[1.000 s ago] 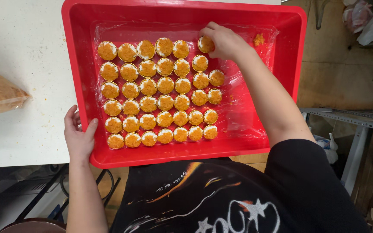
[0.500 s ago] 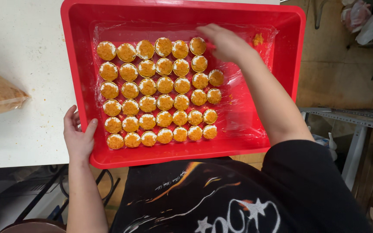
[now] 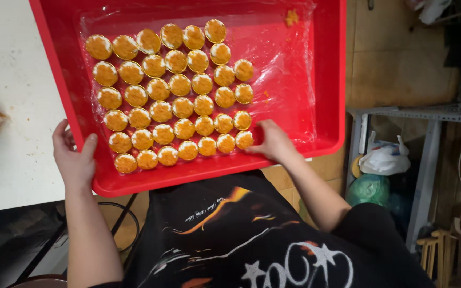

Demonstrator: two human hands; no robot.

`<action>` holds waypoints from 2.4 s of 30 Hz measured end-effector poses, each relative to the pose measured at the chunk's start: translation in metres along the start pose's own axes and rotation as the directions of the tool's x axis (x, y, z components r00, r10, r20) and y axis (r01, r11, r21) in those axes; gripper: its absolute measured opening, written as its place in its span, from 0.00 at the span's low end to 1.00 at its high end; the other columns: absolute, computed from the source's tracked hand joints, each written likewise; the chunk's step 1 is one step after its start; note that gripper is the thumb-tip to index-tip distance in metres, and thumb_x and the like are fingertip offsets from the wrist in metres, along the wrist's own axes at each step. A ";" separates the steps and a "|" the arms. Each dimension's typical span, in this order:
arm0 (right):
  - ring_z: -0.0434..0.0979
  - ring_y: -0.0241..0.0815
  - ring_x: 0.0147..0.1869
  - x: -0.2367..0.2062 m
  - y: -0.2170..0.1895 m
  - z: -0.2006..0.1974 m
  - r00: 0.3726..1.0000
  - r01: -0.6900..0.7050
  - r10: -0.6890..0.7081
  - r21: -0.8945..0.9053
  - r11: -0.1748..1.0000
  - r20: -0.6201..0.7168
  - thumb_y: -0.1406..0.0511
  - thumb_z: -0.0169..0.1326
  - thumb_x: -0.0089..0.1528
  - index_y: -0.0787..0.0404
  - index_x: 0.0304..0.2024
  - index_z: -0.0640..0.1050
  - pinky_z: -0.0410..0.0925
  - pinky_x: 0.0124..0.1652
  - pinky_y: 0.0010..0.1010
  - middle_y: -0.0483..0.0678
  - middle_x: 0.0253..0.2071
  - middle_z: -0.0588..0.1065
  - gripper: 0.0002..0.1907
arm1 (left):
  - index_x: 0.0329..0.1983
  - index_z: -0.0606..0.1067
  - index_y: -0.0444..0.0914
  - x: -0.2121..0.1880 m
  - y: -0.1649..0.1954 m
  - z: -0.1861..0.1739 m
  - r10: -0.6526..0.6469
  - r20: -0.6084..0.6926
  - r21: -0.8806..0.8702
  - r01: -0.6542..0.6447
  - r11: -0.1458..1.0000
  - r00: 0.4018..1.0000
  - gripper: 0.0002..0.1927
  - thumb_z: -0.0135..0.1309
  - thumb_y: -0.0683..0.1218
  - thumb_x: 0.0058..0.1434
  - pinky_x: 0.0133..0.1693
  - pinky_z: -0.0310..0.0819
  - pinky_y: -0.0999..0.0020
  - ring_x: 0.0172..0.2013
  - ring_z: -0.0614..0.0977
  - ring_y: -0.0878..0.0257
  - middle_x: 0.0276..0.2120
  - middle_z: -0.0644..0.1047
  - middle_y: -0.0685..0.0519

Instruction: The person arranges small round pastries in a red tray lined with plastic wrap. They place each pastry by hand into neat rows, then gather small crumbs from the tray and form them into a ball.

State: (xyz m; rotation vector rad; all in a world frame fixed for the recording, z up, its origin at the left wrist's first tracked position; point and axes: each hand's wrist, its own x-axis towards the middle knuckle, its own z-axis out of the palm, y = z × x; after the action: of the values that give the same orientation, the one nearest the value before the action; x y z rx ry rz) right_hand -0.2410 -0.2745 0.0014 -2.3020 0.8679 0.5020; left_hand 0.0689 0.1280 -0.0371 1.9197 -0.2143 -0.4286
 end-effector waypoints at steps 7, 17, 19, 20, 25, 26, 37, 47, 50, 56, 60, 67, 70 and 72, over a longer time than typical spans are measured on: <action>0.75 0.62 0.56 -0.002 -0.042 0.013 0.996 -0.092 0.093 -0.056 0.994 0.011 0.53 0.75 0.46 0.70 0.51 0.71 0.70 0.55 0.46 0.64 0.50 0.73 0.41 | 0.73 0.63 0.33 0.008 0.008 0.004 0.046 0.001 -0.016 -0.046 0.999 0.999 0.32 0.61 0.38 0.68 0.58 0.74 0.67 0.56 0.78 0.62 0.57 0.76 0.47; 0.78 0.62 0.53 0.000 -0.058 0.028 0.970 -0.240 0.234 -0.113 0.964 -0.063 0.56 0.70 0.50 0.69 0.50 0.70 0.73 0.49 0.47 0.64 0.52 0.73 0.35 | 0.71 0.63 0.32 0.014 0.006 0.010 0.019 0.057 -0.146 -0.011 0.989 0.998 0.30 0.58 0.36 0.68 0.59 0.74 0.66 0.57 0.79 0.60 0.58 0.76 0.45; 0.78 0.62 0.52 0.001 -0.059 0.029 0.966 -0.257 0.249 -0.116 0.960 -0.074 0.57 0.70 0.50 0.69 0.51 0.69 0.73 0.48 0.46 0.64 0.52 0.73 0.35 | 0.71 0.61 0.32 0.015 0.004 0.012 -0.002 0.070 -0.176 0.014 0.984 0.998 0.30 0.58 0.36 0.68 0.58 0.74 0.67 0.57 0.79 0.60 0.59 0.76 0.45; 0.78 0.62 0.52 0.001 -0.060 0.030 0.963 -0.264 0.255 -0.109 0.958 -0.089 0.57 0.70 0.50 0.69 0.51 0.69 0.73 0.48 0.47 0.65 0.52 0.73 0.36 | 0.71 0.61 0.32 0.015 0.003 0.013 0.001 0.075 -0.183 0.012 0.983 0.997 0.31 0.58 0.36 0.68 0.58 0.74 0.67 0.57 0.79 0.60 0.58 0.75 0.45; 0.77 0.63 0.54 -0.003 -0.065 0.031 0.947 -0.294 0.280 -0.073 0.953 -0.159 0.59 0.71 0.50 0.68 0.58 0.63 0.73 0.49 0.47 0.66 0.55 0.71 0.42 | 0.72 0.60 0.31 0.014 0.000 0.015 0.020 0.101 -0.208 0.001 0.978 0.995 0.31 0.57 0.36 0.68 0.59 0.74 0.67 0.57 0.79 0.59 0.59 0.75 0.44; 0.77 0.63 0.55 -0.004 -0.066 0.030 0.941 -0.301 0.286 -0.066 0.951 -0.180 0.59 0.71 0.49 0.67 0.60 0.62 0.73 0.49 0.47 0.66 0.56 0.71 0.44 | 0.72 0.59 0.31 0.015 -0.001 0.016 0.021 0.104 -0.210 0.001 0.978 0.994 0.32 0.57 0.36 0.68 0.59 0.74 0.67 0.57 0.79 0.59 0.59 0.75 0.44; 0.76 0.63 0.60 -0.007 -0.064 0.029 0.873 -0.457 0.441 -0.036 0.889 -0.207 0.60 0.71 0.50 0.63 0.69 0.58 0.71 0.54 0.49 0.64 0.61 0.71 0.51 | 0.72 0.59 0.33 0.007 0.003 0.028 0.012 0.120 -0.235 0.017 0.972 0.993 0.34 0.58 0.38 0.64 0.57 0.74 0.65 0.56 0.77 0.59 0.58 0.73 0.45; 0.83 0.54 0.50 0.001 -0.113 -0.074 0.893 -0.035 0.051 0.043 0.998 -0.448 0.66 0.69 0.55 0.68 0.70 0.58 0.77 0.46 0.39 0.61 0.53 0.77 0.47 | 0.72 0.58 0.33 -0.005 0.014 0.037 0.013 0.118 -0.227 0.014 0.974 0.993 0.36 0.58 0.39 0.63 0.55 0.75 0.65 0.54 0.78 0.59 0.58 0.73 0.45; 0.78 0.57 0.57 0.062 -0.177 -0.106 0.892 0.201 -0.247 -0.158 0.967 -0.379 0.67 0.71 0.52 0.63 0.70 0.61 0.73 0.50 0.43 0.57 0.57 0.75 0.48 | 0.72 0.57 0.33 -0.008 0.017 0.042 -0.045 0.125 -0.239 0.075 0.968 0.991 0.37 0.59 0.39 0.62 0.55 0.76 0.64 0.54 0.78 0.58 0.58 0.74 0.44; 0.71 0.51 0.56 0.190 -0.301 -0.109 0.691 0.512 -0.723 -0.700 0.498 -0.010 0.60 0.69 0.51 0.56 0.70 0.67 0.61 0.57 0.40 0.47 0.50 0.79 0.45 | 0.72 0.57 0.33 -0.012 0.025 0.045 -0.075 0.147 -0.262 0.112 0.959 0.986 0.38 0.59 0.39 0.61 0.56 0.75 0.62 0.55 0.78 0.56 0.59 0.73 0.43; 0.72 0.45 0.55 0.227 -0.333 -0.085 0.662 0.545 -0.725 -0.787 0.290 0.192 0.59 0.60 0.64 0.53 0.73 0.66 0.60 0.54 0.35 0.41 0.46 0.80 0.35 | 0.72 0.57 0.33 -0.017 0.030 0.045 -0.072 0.149 -0.277 0.111 0.954 0.986 0.39 0.60 0.40 0.61 0.58 0.74 0.61 0.58 0.77 0.54 0.60 0.73 0.42; 0.76 0.53 0.48 0.250 -0.359 -0.060 0.681 0.557 -0.684 -0.791 0.253 0.260 0.55 0.52 0.65 0.52 0.69 0.63 0.71 0.26 0.38 0.42 0.44 0.80 0.31 | 0.72 0.58 0.33 -0.019 0.034 0.045 -0.085 0.147 -0.252 0.120 0.960 0.986 0.38 0.60 0.40 0.60 0.58 0.74 0.60 0.57 0.78 0.53 0.59 0.74 0.41; 0.80 0.45 0.30 0.253 -0.360 -0.059 0.741 0.556 -0.587 -0.788 0.263 0.326 0.60 0.49 0.69 0.55 0.73 0.62 0.69 0.23 0.38 0.43 0.42 0.77 0.30 | 0.72 0.58 0.32 -0.019 0.036 0.044 -0.083 0.143 -0.254 0.117 0.960 0.986 0.38 0.60 0.40 0.60 0.57 0.74 0.60 0.57 0.78 0.53 0.60 0.74 0.41; 0.78 0.45 0.27 0.255 -0.361 -0.060 0.727 0.566 -0.606 -0.782 0.262 0.323 0.59 0.50 0.67 0.55 0.71 0.62 0.68 0.21 0.38 0.43 0.40 0.76 0.30 | 0.72 0.58 0.32 -0.019 0.037 0.043 -0.074 0.147 -0.260 0.111 0.959 0.986 0.38 0.60 0.40 0.60 0.58 0.74 0.60 0.57 0.78 0.53 0.60 0.74 0.41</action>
State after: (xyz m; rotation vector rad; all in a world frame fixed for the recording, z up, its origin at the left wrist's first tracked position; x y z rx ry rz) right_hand 0.1980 -0.2168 0.0592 -3.2731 -0.4934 0.5980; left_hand 0.0366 0.0831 -0.0139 1.6407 -0.1473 -0.6206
